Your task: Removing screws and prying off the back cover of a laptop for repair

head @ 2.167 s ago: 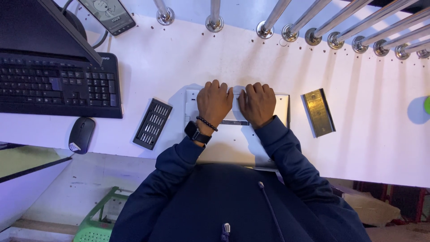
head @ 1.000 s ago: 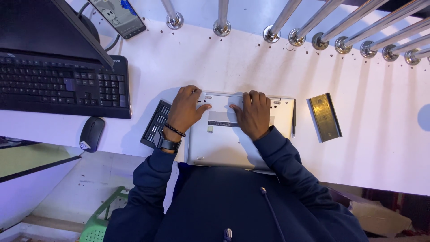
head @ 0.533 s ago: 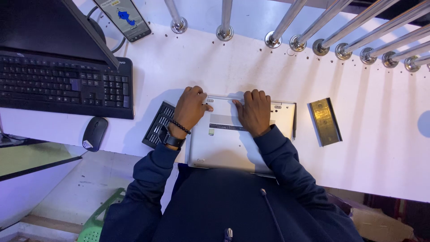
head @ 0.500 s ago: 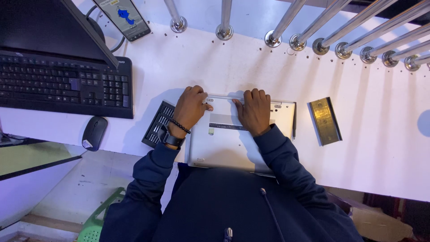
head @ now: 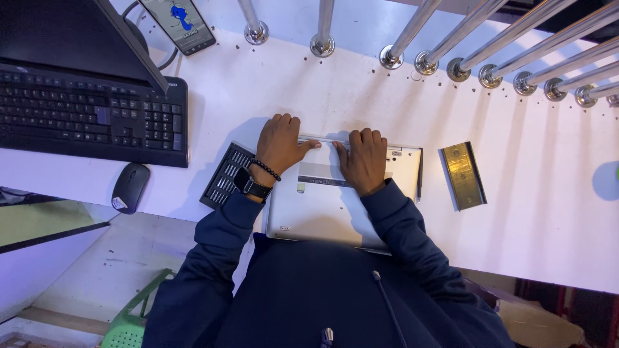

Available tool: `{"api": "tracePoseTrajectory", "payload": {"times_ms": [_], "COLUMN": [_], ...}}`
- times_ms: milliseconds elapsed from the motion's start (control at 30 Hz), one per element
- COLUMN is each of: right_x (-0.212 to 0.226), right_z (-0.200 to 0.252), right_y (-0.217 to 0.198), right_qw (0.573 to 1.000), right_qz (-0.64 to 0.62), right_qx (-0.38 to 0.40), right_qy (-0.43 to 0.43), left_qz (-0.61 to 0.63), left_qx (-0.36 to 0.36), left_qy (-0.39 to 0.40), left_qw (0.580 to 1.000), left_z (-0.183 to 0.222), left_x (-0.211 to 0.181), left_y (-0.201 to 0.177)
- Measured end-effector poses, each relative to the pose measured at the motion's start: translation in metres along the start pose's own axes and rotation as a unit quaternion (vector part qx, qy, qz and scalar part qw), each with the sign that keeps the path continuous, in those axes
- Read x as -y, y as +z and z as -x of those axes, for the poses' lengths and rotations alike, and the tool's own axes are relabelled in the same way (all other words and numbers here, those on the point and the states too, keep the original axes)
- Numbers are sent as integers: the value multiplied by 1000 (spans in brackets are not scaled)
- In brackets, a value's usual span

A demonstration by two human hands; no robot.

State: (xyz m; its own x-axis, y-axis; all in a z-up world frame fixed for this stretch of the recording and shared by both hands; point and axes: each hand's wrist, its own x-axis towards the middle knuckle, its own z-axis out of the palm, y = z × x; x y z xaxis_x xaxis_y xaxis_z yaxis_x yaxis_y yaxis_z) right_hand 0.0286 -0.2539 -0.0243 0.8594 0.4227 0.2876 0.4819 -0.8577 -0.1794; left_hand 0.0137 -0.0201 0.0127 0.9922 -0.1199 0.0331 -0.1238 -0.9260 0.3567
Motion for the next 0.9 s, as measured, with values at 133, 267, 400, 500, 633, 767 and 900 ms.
{"api": "tracePoseTrajectory", "payload": {"times_ms": [133, 267, 400, 500, 633, 767, 900], "right_x": [0, 0, 0, 2, 6, 12, 14], "right_z": [1, 1, 2, -3, -15, -24, -28], "right_y": [-1, 1, 3, -5, -28, -43, -48], "right_qw": [1000, 1000, 1000, 999, 997, 986, 981], "right_qz": [-4, 3, 7, 8, -12, -1, 5], "right_qx": [-10, -15, -18, 29, 79, 164, 193], "right_qy": [-3, -8, -17, -16, -24, -21, -10], "left_qz": [18, 11, 14, -2, -11, -19, -8], "left_qx": [-10, -13, 5, 48, 110, 160, 202], "left_qy": [3, 3, -1, -8, -31, -49, -66], "left_qw": [1000, 1000, 1000, 999, 993, 986, 977], "left_z": [0, 0, -2, -7, -15, -19, -24], "left_x": [5, 4, 1, 1, 1, 1, -1], "left_y": [4, 1, -5, -11, -20, -23, -34]}}
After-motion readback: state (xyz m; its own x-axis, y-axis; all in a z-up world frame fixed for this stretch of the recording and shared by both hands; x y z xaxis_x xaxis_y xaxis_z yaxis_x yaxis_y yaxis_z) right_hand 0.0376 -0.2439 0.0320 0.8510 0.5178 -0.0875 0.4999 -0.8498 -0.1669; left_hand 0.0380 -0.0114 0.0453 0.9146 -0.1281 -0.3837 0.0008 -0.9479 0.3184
